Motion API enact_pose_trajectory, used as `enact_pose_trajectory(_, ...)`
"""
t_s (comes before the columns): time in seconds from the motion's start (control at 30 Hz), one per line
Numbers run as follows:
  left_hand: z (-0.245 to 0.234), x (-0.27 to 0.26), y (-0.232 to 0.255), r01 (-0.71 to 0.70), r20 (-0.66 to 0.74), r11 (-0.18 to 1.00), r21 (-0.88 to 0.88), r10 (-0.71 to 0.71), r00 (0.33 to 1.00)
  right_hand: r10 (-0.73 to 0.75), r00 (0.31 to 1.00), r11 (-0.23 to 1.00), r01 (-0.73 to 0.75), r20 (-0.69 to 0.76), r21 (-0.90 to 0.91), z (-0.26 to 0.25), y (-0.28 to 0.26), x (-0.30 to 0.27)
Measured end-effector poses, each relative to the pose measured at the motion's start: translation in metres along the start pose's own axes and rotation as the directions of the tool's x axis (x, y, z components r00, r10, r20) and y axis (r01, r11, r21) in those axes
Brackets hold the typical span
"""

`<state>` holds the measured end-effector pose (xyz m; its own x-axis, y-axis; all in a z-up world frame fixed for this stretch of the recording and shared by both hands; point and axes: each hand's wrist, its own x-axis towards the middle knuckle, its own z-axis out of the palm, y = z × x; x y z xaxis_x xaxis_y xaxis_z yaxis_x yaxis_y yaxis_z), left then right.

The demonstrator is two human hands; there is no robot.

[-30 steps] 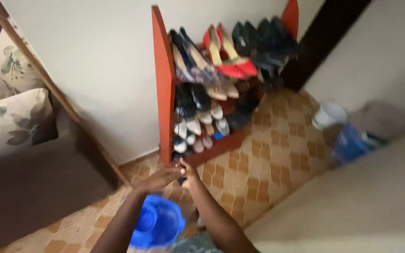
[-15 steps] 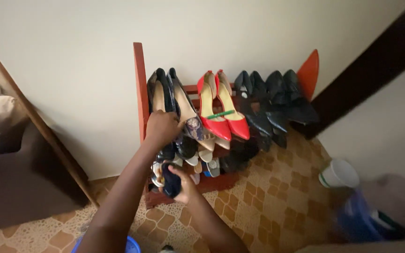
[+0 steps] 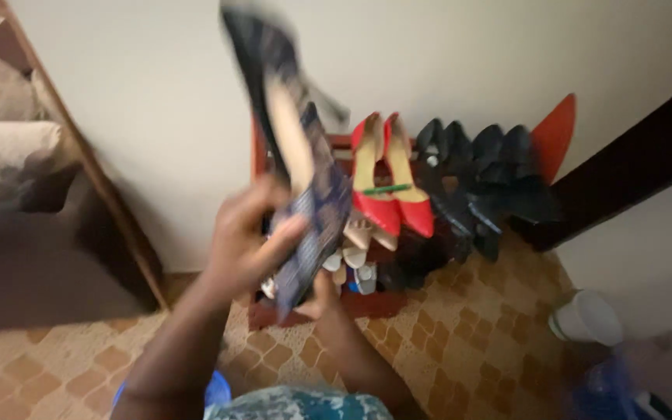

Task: The person wipes shoes on a red rack with a cloth from a bucket of water and then moves the rack to a different location.

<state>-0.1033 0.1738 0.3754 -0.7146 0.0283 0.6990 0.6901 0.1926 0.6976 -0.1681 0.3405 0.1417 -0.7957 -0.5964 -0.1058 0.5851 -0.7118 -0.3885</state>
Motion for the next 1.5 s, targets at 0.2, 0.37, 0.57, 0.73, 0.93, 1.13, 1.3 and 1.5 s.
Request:
enact_pose_trajectory(0.2, -0.018, -0.107, -0.017, 0.162, -0.091, 0.413, -0.896, -0.529, 0.844, -0.031, 0.999, 0.994, 0.026, 0.041, 0.108, 0.033, 0.014, -0.024)
enact_pose_trajectory(0.37, -0.053, -0.150, -0.020, 0.098, -0.106, 0.282, -0.955, -0.628, 0.771, -0.214, 0.966, 0.977, 0.211, 0.145, 0.033, 0.081, 0.058, -0.038)
enact_pose_trajectory(0.57, -0.065, -0.213, -0.074, 0.161, 0.000, 0.241, -0.957, -0.557, 0.831, -0.726, 0.448, -0.158, 0.629, 0.521, -0.761, 0.156, 0.153, -0.044)
enact_pose_trajectory(0.73, -0.095, -0.261, -0.089, 0.370, 0.172, 0.568, -0.736, -0.371, 0.913, -0.504, 0.294, -0.664, 0.469, 0.812, -0.582, 0.245, 0.147, -0.027)
enact_pose_trajectory(0.93, -0.180, -0.250, -0.018, 0.199, 0.035, 0.929, 0.312, -0.221, 0.975, -0.516, 0.416, -0.491, 0.572, 0.749, -0.657, 0.238, 0.203, -0.041)
enact_pose_trajectory(1.13, -0.186, -0.232, 0.024, 0.160, 0.325, 0.957, 0.241, -0.235, 0.916, -0.472, 0.347, -0.273, 0.816, 0.810, -0.509, 0.237, 0.224, -0.055)
enact_pose_trajectory(1.3, -0.203, -0.213, 0.049, 0.008, 0.270, 0.963, 0.269, -0.083, 0.959, -0.184, 0.562, -0.036, 0.816, 0.806, -0.577, 0.242, 0.193, -0.051)
enact_pose_trajectory(1.5, -0.208, -0.182, 0.099, -0.078, 0.287, 0.915, 0.396, -0.043, 0.957, -0.353, 0.454, -0.312, 0.767, 0.818, -0.560, 0.230, 0.187, -0.043)
